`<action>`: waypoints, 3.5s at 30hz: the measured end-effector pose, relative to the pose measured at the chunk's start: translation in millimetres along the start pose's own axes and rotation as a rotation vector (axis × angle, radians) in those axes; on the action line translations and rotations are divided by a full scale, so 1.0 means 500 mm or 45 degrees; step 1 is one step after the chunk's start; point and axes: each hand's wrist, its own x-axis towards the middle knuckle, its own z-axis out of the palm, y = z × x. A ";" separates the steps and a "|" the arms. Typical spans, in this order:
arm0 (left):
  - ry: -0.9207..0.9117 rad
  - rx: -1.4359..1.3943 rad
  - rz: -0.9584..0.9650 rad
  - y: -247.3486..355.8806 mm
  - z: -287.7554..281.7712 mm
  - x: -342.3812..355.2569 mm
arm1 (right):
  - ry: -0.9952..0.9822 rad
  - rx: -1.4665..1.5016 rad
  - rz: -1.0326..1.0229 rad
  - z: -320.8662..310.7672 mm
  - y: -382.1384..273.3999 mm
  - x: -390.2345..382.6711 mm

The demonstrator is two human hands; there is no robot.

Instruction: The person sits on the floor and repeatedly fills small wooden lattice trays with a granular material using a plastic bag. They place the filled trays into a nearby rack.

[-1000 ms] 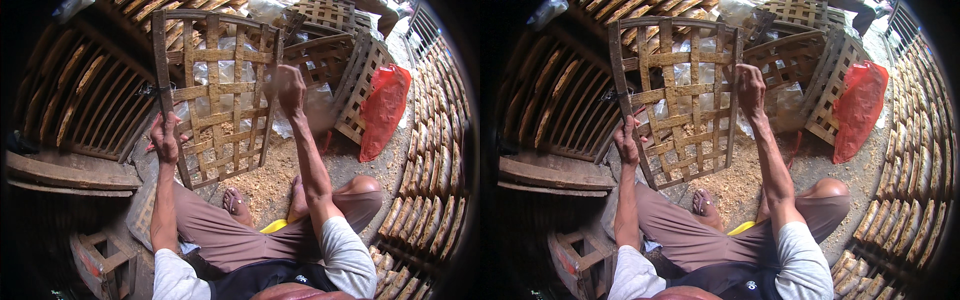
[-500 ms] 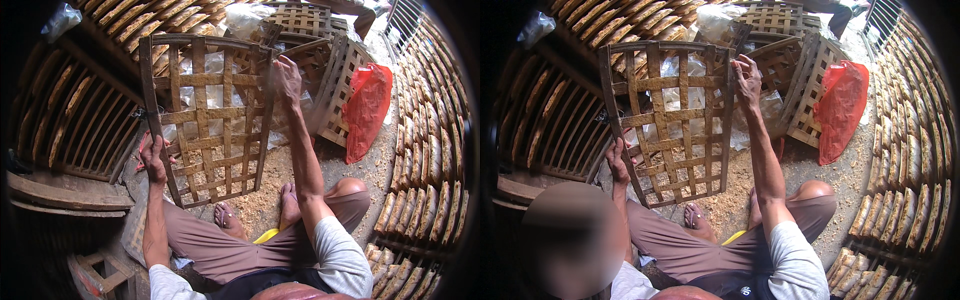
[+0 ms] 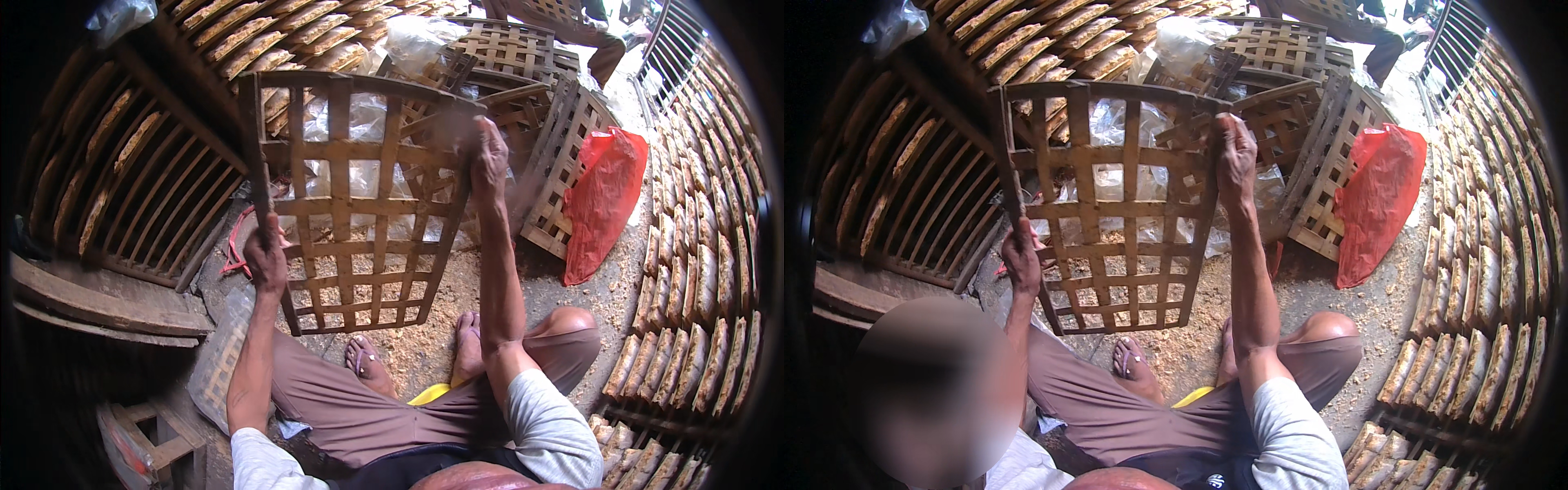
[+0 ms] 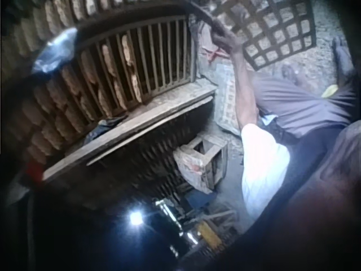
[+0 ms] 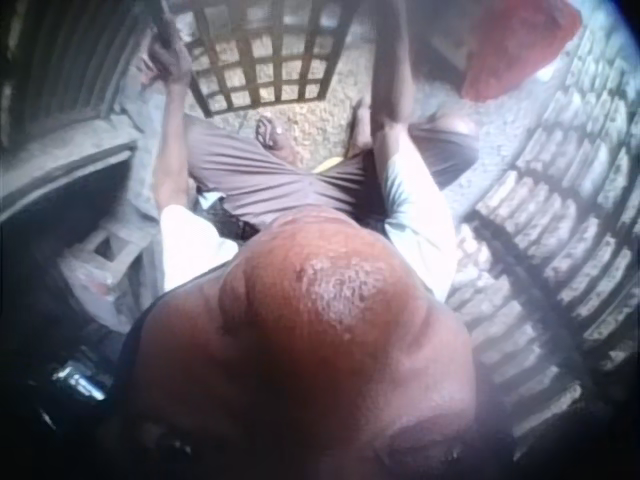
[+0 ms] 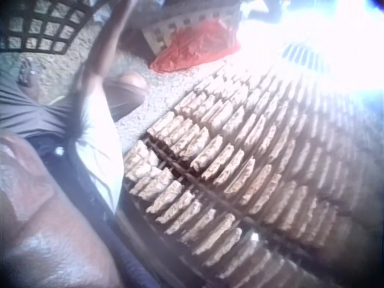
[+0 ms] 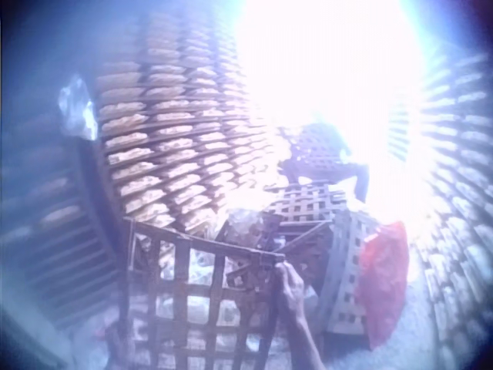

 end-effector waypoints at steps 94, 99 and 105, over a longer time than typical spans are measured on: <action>0.233 0.315 -1.323 -0.539 -0.570 -0.817 | -1.610 -1.741 0.774 -0.143 0.449 -0.404; 0.416 -0.526 -1.675 -0.134 -0.341 -0.515 | -1.399 -1.637 0.982 -0.167 0.491 -0.407; 0.386 -0.961 -1.189 -0.363 -0.446 -0.286 | -1.334 -1.563 1.052 -0.134 0.515 -0.274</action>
